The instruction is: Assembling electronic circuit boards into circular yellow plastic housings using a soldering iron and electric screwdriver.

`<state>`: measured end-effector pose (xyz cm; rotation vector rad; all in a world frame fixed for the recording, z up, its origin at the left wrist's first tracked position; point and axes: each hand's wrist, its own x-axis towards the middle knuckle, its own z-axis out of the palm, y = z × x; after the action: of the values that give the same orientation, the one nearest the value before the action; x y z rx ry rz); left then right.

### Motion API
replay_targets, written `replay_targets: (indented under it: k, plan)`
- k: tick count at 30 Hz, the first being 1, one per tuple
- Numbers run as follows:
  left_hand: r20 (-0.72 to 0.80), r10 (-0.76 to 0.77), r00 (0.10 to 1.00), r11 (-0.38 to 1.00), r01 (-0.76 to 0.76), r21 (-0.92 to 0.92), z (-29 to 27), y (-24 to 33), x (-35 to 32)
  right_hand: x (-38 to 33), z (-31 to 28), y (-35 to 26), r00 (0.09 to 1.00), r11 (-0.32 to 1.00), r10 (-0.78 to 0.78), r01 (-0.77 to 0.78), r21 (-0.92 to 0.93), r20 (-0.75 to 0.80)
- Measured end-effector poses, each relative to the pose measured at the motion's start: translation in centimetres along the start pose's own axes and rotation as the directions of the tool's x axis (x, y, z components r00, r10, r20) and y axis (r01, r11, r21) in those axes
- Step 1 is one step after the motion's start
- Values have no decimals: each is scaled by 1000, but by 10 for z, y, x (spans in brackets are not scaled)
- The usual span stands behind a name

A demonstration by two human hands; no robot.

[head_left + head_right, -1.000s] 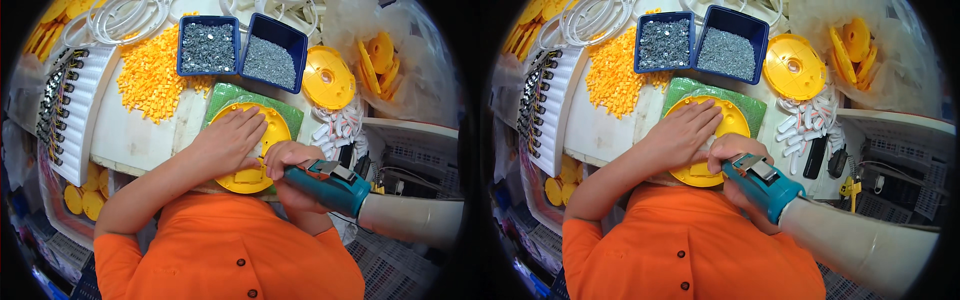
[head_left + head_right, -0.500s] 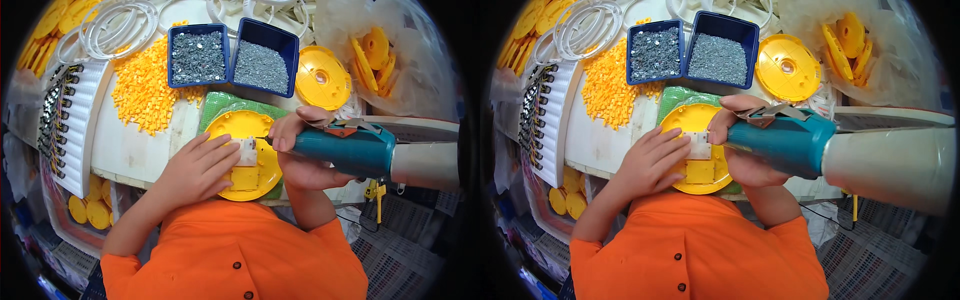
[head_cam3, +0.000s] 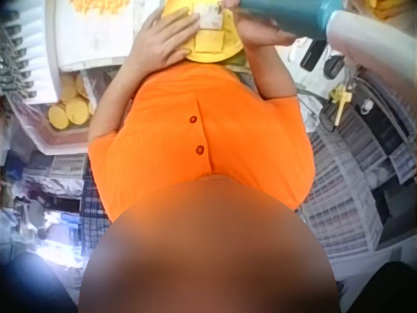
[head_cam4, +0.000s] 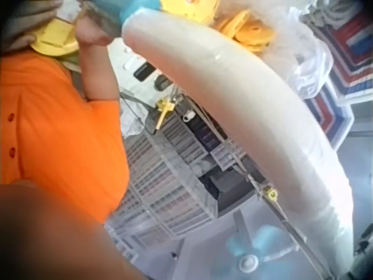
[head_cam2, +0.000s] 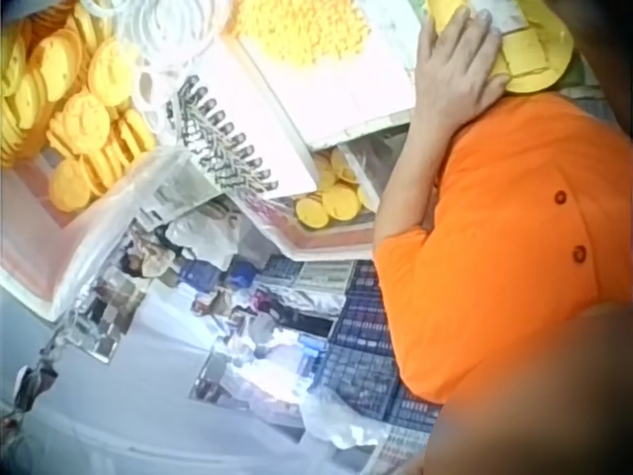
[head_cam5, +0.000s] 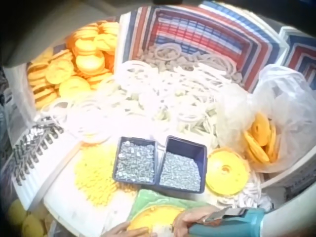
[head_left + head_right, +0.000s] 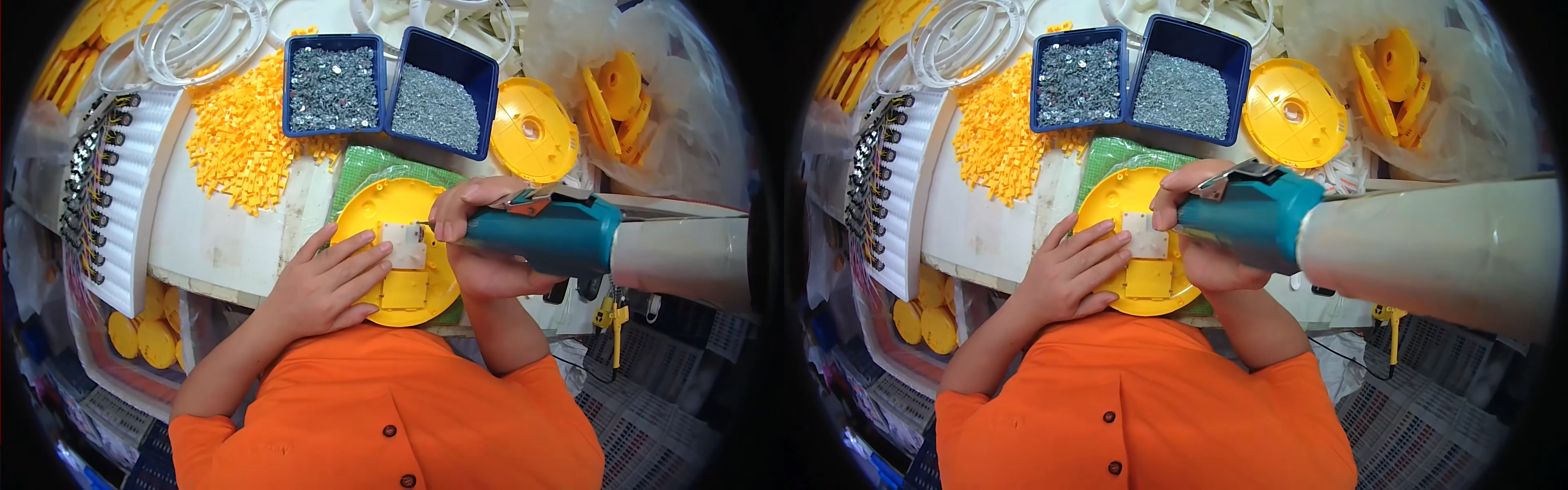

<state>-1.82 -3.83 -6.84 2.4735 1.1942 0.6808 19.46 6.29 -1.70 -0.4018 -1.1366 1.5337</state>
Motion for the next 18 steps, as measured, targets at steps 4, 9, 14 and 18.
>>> replay_targets:
  k: [4,9,14,18]
  plan:
    - [0,4,1000,1000,-4,9,1,-1,-1,-2,-4,7,999,1000,-28,28,-13,19]
    - [-14,11,1000,1000,-11,-2,2,-1,0,3,0,-5,998,996,57,-57,-62,-6]
    - [-49,0,999,1000,0,-13,3,-1,-1,6,25,-11,994,1000,12,-13,5,110]
    - [-37,17,999,1000,-18,-17,1,-2,1,6,26,3,987,990,96,-108,94,129]
